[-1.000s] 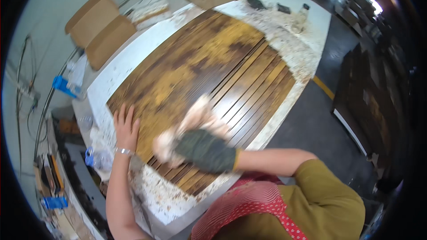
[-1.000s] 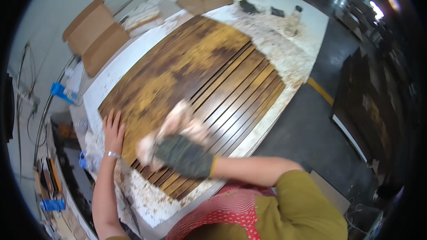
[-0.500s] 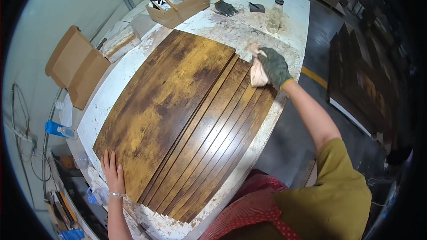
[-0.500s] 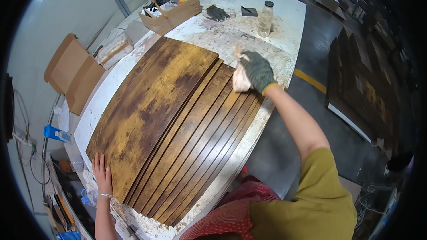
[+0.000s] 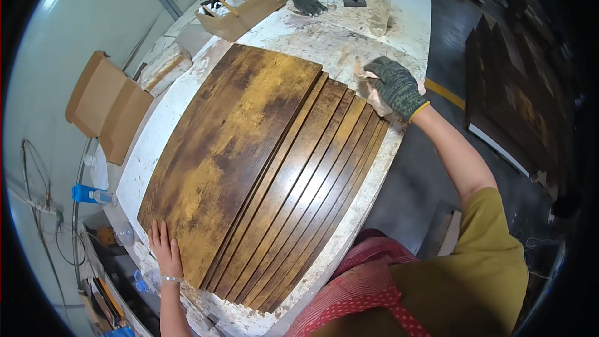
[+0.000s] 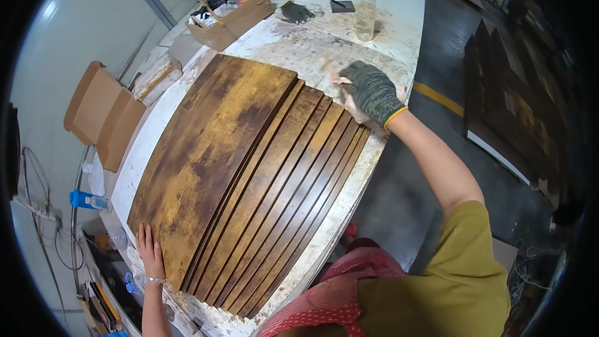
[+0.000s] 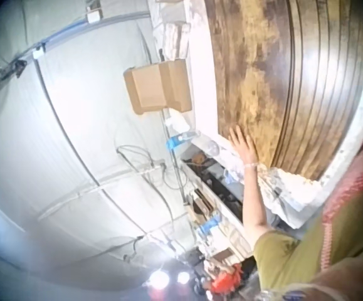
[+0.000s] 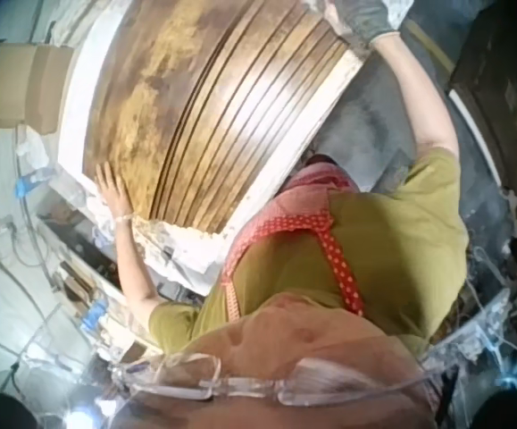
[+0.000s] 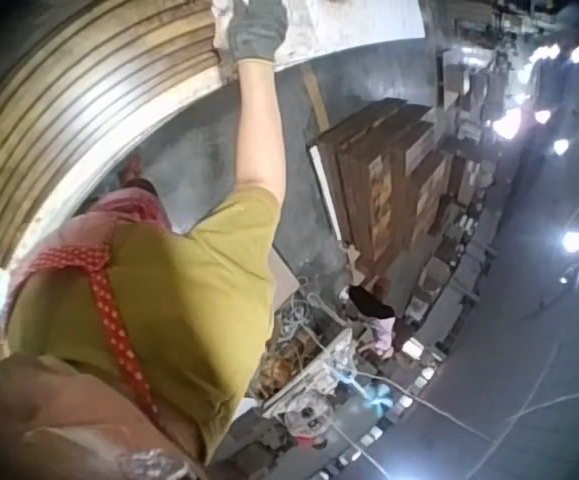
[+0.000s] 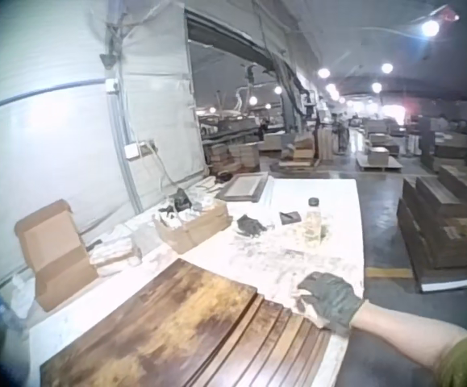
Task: The person wipes individual wooden slats and a larger wood-patterned panel with a cloth, then picks up the panel to reveal a stack of similar slats underneath.
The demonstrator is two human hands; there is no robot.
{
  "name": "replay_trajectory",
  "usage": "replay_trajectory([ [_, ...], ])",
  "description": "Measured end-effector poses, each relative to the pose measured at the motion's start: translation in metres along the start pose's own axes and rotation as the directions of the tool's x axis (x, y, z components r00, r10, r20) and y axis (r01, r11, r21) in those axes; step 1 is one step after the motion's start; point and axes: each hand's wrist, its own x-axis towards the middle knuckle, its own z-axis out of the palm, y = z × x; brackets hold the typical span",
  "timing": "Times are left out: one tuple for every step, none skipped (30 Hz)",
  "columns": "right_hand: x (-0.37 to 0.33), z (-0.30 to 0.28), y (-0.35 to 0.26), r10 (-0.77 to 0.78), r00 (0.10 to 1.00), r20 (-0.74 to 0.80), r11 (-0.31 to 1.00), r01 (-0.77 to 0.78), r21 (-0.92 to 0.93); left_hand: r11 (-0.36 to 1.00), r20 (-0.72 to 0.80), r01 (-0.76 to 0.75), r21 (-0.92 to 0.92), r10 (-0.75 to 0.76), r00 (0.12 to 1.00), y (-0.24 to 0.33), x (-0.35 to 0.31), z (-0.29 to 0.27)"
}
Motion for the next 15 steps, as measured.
replay_trajectory([
  [-0.007, 0.005, -0.02, -0.076, 0.995, 0.066, 0.978, 0.061, 0.202, 1.0, 0.001, 0.006, 0.0, -0.006, 1.0, 0.004, 0.0, -0.002],
  [-0.016, 0.016, -0.042, -0.162, 0.977, 0.139, 0.907, 0.092, 0.411, 1.0, 0.008, 0.005, 0.002, -0.005, 1.0, 0.003, -0.004, -0.003],
  [-0.029, 0.041, -0.06, -0.388, 0.913, 0.122, 0.868, 0.317, 0.383, 1.0, 0.004, 0.012, 0.0, -0.012, 1.0, 0.001, -0.005, -0.002],
  [-0.042, 0.068, -0.075, -0.627, 0.777, 0.053, 0.769, 0.606, 0.204, 1.0, -0.002, 0.012, -0.004, -0.012, 1.0, -0.001, -0.001, -0.001],
  [-0.052, 0.084, -0.083, -0.745, 0.666, -0.034, 0.664, 0.745, 0.064, 1.0, -0.005, 0.0, -0.008, 0.0, 1.0, -0.002, 0.003, 0.002],
  [-0.05, 0.095, -0.078, -0.785, 0.608, -0.115, 0.612, 0.791, 0.01, 1.0, -0.006, 0.0, 0.0, 0.0, 1.0, -0.004, 0.0, 0.001],
  [-0.04, 0.094, -0.057, -0.783, 0.611, -0.119, 0.614, 0.789, 0.015, 1.0, -0.007, 0.001, 0.007, -0.001, 1.0, -0.006, -0.003, 0.0],
  [-0.021, 0.08, -0.018, -0.761, 0.646, -0.051, 0.638, 0.733, -0.236, 1.0, -0.005, -0.007, 0.0, 0.007, 1.0, -0.004, -0.004, -0.001],
  [-0.01, 0.069, 0.005, -0.727, 0.686, 0.004, 0.601, 0.641, -0.477, 1.0, -0.012, -0.018, -0.006, 0.018, 1.0, 0.0, 0.001, 0.001],
  [-0.015, 0.079, 0.001, -0.73, 0.683, 0.004, 0.6, 0.644, -0.475, 1.0, -0.018, -0.015, -0.002, 0.015, 1.0, 0.0, 0.003, 0.001],
  [-0.027, 0.095, -0.011, -0.733, 0.676, 0.076, 0.596, 0.692, -0.408, 1.0, -0.023, -0.009, -0.004, 0.009, 1.0, 0.0, 0.004, 0.001],
  [-0.048, 0.109, -0.024, -0.731, 0.666, 0.149, 0.594, 0.728, -0.343, 1.0, -0.014, 0.001, -0.004, -0.001, 1.0, 0.002, 0.004, 0.0],
  [-0.065, 0.121, -0.036, -0.729, 0.648, 0.22, 0.592, 0.759, -0.272, 1.0, -0.007, 0.014, -0.001, -0.014, 1.0, 0.004, 0.002, -0.001],
  [-0.074, 0.127, -0.043, -0.725, 0.627, 0.284, 0.594, 0.779, -0.201, 1.0, -0.009, 0.01, -0.001, -0.01, 1.0, 0.002, 0.0, -0.001],
  [-0.068, 0.116, -0.049, -0.728, 0.624, 0.283, 0.591, 0.781, -0.2, 1.0, -0.015, 0.007, -0.008, -0.008, 1.0, -0.001, -0.003, -0.001],
])
